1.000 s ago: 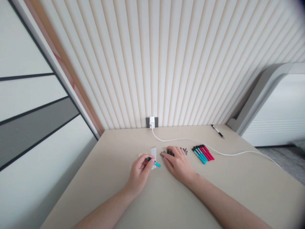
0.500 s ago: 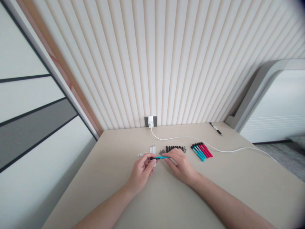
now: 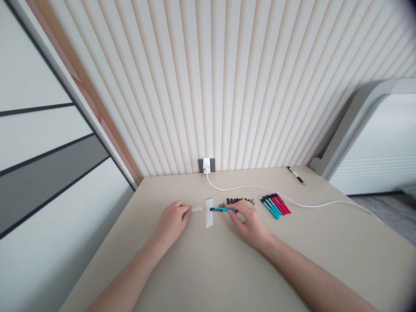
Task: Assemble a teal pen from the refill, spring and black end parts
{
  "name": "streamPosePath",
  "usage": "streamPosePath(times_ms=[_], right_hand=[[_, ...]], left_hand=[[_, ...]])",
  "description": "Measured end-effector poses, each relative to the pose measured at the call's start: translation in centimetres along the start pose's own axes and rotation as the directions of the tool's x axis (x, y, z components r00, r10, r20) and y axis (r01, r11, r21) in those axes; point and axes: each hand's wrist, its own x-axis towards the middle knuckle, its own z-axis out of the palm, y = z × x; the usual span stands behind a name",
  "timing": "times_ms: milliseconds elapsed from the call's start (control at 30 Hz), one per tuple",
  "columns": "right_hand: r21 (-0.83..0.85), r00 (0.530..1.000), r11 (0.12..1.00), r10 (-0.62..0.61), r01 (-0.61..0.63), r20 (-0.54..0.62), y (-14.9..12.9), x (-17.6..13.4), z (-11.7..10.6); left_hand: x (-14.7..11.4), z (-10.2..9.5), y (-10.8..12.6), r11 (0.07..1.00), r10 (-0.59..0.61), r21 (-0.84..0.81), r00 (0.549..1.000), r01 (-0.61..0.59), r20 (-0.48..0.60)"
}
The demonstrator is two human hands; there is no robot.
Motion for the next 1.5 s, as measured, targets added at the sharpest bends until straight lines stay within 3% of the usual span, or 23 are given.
streamPosePath(times_ms=[467, 600, 800, 967, 1067, 1233, 1333, 1500], right_hand=[[0.083, 0.998, 0.996, 0.047, -0.042, -0.047, -0.2, 0.1, 0.0], [0.113, 0.990, 0.985, 0.136, -0.131, -0.043, -0.4, -0.2, -0.1], [0.092, 0.996, 0.993, 0.082, -0.079, -0.029, -0.2, -0.4, 0.2], [0.069, 0.992, 0.992, 0.108, -0.104, -0.064, 0.1, -0.3, 0.2], [0.065, 0.999, 0.997, 0.042, -0.040, -0.035, -0.2, -0.2, -0.1], [0.083, 0.995, 0.996, -0.032, 0.024, 0.096, -0.5, -0.3, -0.2], [0.081, 0.985, 0.995, -0.065, 0.052, 0.159, -0.4, -0.5, 0.2], [0.092, 0.977, 0.994, -0.078, 0.060, 0.199, -0.4, -0.7, 0.7]], left_hand=[[0.1, -0.3, 0.3, 0.988, -0.076, 0.133, 0.997, 0.074, 0.008], [0.0, -0.3, 0.3, 0.977, -0.131, 0.169, 0.991, 0.129, 0.000], [-0.3, 0.3, 0.2, 0.976, -0.135, 0.167, 0.990, 0.139, -0.033], [-0.2, 0.4, 0.3, 0.989, -0.107, 0.097, 0.992, 0.114, -0.070], [-0.1, 0.1, 0.9, 0.998, -0.041, -0.052, 0.984, 0.032, -0.173], [-0.9, 0.1, 3.1, 0.947, 0.161, -0.223, 0.940, -0.233, -0.299], [-1.5, 0.5, 4.6, 0.904, 0.259, -0.252, 0.911, -0.345, -0.320], [-2.0, 1.1, 6.2, 0.865, 0.356, -0.251, 0.884, -0.434, -0.304]])
